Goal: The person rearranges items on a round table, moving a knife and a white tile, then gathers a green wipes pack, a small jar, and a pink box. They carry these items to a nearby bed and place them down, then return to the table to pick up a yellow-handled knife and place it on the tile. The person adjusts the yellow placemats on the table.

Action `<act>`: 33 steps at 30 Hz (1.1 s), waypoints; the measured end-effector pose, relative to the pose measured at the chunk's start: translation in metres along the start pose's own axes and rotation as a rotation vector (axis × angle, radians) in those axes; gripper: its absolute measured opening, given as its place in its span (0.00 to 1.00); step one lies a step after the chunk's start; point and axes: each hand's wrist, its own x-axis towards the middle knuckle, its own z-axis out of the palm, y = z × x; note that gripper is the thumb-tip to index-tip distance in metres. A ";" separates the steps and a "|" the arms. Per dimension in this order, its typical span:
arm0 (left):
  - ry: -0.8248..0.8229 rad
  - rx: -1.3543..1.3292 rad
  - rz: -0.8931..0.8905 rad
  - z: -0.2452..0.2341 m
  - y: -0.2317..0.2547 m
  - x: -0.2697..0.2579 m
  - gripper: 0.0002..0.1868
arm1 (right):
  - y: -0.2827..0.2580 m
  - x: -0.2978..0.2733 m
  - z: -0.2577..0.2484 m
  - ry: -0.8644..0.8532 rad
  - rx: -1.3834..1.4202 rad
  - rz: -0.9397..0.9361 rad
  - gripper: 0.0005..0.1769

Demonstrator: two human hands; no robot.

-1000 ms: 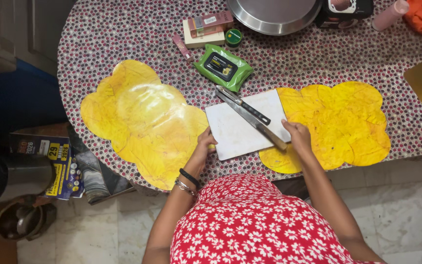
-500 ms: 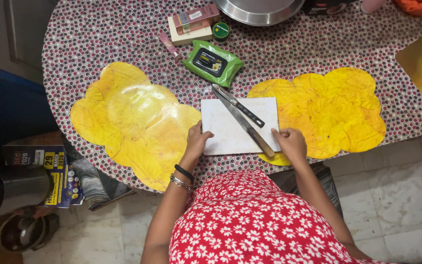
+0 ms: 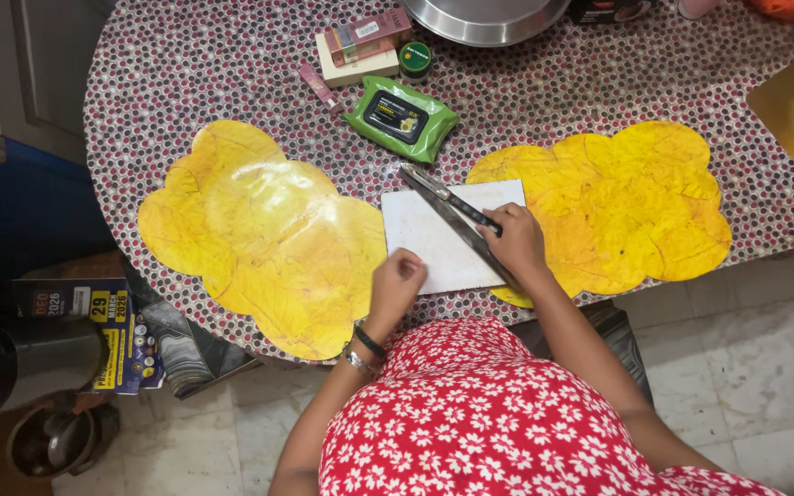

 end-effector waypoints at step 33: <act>-0.711 -0.326 -0.504 0.096 0.003 0.019 0.17 | 0.063 -0.071 0.022 -0.135 0.409 0.353 0.14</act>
